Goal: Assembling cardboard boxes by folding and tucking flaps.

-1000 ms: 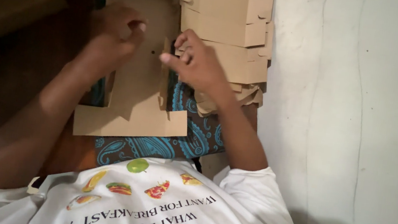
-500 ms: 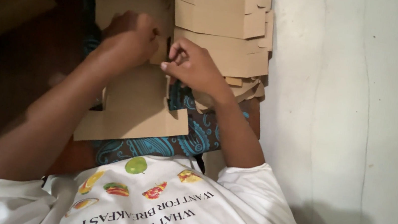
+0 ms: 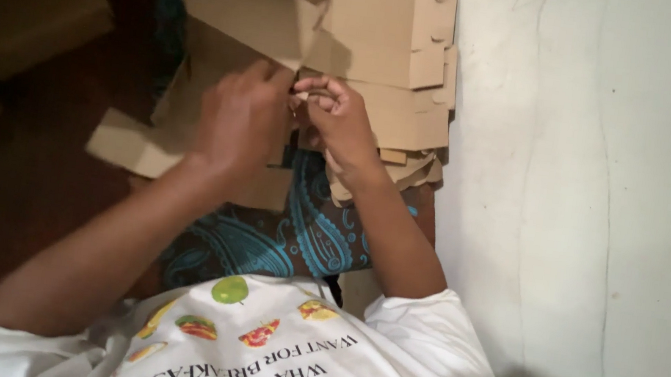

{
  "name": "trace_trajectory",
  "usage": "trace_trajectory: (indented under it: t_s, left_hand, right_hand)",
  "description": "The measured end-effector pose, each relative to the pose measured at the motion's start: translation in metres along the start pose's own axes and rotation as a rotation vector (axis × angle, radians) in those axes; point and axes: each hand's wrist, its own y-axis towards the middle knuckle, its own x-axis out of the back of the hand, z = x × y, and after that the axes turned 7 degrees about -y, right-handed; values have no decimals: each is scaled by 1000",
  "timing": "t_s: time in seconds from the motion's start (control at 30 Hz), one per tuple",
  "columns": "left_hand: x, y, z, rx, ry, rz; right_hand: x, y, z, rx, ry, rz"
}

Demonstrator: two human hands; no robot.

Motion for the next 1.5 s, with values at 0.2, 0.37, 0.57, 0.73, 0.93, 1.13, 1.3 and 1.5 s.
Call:
trace_trajectory:
  t_s: [0.2,0.37,0.57,0.73,0.93,1.13,1.3,1.5]
  left_hand:
    - [-13,-14,-3,88,-209,-137]
    - [-8,-21,-1,172,-568,-261]
    - [-20,-30,-2,169,-665,-313]
    - [-32,-31,5,190,-738,-316]
    - [-27,-29,4,222,-771,-299]
    - [-27,-29,4,230,-761,-261]
    - [-24,-29,1,247,-783,-252]
    - [-19,-26,3,334,-782,-261]
  right_hand:
    - [-4,-1,8,-72,30,-7]
    - [-5,-2,16,-56,131,58]
    - [-2,2,10,-48,94,30]
    - [-8,-14,32,-20,55,32]
    - [0,-3,16,-30,42,39]
    - [-5,-6,23,-21,35,7]
    - [-1,6,2,-38,54,-12]
    - [-1,-8,24,-69,178,-2]
